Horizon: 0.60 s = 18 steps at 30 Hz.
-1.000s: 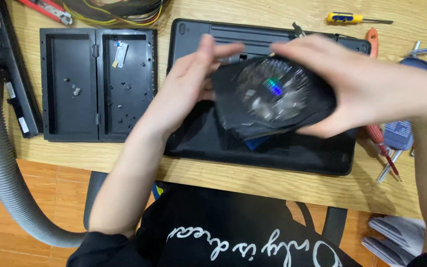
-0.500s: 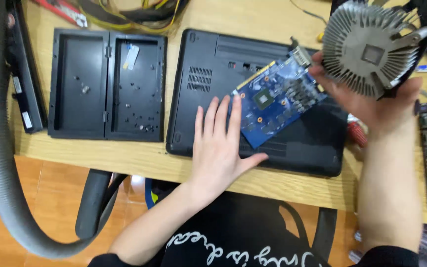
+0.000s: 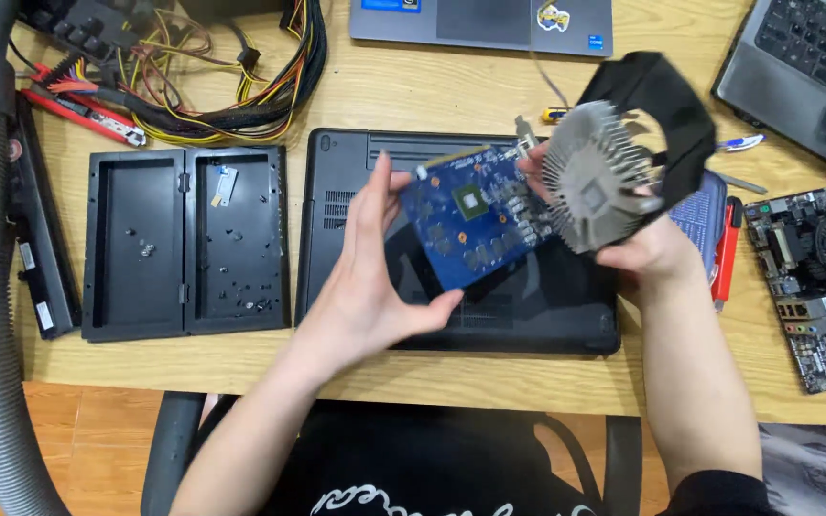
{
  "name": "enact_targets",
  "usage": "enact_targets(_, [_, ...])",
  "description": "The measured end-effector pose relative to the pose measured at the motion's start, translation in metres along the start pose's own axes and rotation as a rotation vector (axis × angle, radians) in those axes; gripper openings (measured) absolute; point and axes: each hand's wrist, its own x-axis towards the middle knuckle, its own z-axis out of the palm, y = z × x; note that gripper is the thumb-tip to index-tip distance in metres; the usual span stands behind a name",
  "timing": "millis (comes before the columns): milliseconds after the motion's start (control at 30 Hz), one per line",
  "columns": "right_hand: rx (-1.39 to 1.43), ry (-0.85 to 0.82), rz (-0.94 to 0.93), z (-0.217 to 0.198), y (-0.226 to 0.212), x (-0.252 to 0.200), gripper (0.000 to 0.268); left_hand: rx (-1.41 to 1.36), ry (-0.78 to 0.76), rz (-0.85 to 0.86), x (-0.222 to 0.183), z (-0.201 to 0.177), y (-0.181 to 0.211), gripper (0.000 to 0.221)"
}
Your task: Disassembling a graphics card fan and heatsink assembly on a repair bench.
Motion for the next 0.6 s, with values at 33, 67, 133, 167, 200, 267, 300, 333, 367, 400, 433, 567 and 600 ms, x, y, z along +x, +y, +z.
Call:
enact_targets(33, [0.005, 0.004, 0.000, -0.001, 0.000, 0.000, 0.108, 0.001, -0.006, -0.003, 0.006, -0.002, -0.001, 0.133])
enact_targets(67, [-0.044, 0.003, -0.002, -0.002, 0.000, 0.000, 0.109, -0.062, -0.011, 0.015, 0.013, -0.004, -0.002, 0.132])
enact_targets(133, [-0.092, 0.004, -0.003, -0.009, -0.001, 0.000, 0.110, -0.124, -0.020, 0.031, 0.026, -0.007, -0.005, 0.130])
enact_targets(167, [-0.160, 0.010, -0.017, -0.014, -0.002, 0.000, 0.111, -0.171, -0.044, 0.047, 0.032, -0.008, -0.006, 0.130])
enact_targets(200, [-0.229, 0.017, -0.031, -0.020, -0.003, 0.000, 0.112, -0.218, -0.069, 0.062, 0.039, -0.009, -0.007, 0.129])
enact_targets(267, [-0.263, 0.030, -0.051, -0.024, -0.004, 0.002, 0.110, -0.265, -0.089, 0.079, 0.050, -0.009, -0.012, 0.128])
enact_targets(300, [-0.302, 0.042, -0.071, -0.027, -0.006, 0.002, 0.109, -0.316, -0.109, 0.098, 0.057, -0.009, -0.015, 0.126])
enact_targets(333, [-0.301, 0.051, -0.076, -0.031, -0.002, 0.005, 0.109, -0.315, -0.118, 0.101, 0.063, -0.008, -0.017, 0.126])
enact_targets(367, [-0.313, 0.135, -0.053, -0.035, 0.002, 0.007, 0.105, -0.376, -0.139, 0.106, 0.070, -0.006, -0.018, 0.125])
enact_targets(400, [-0.324, 0.219, -0.030, -0.039, 0.006, 0.009, 0.103, -0.438, -0.160, 0.110, 0.076, -0.004, -0.020, 0.123])
enact_targets(433, [-0.319, 0.229, -0.031, -0.044, 0.010, 0.011, 0.103, -0.439, -0.170, 0.108, 0.083, -0.001, -0.020, 0.123])
enact_targets(567, [-0.137, 0.303, -0.122, -0.057, 0.022, 0.016, 0.098, -0.624, -0.176, 0.117, 0.107, 0.014, -0.026, 0.119])
enact_targets(600, [-0.046, 0.336, -0.123, -0.058, 0.023, 0.015, 0.100, -0.710, -0.175, 0.113, 0.112, 0.020, -0.029, 0.117])
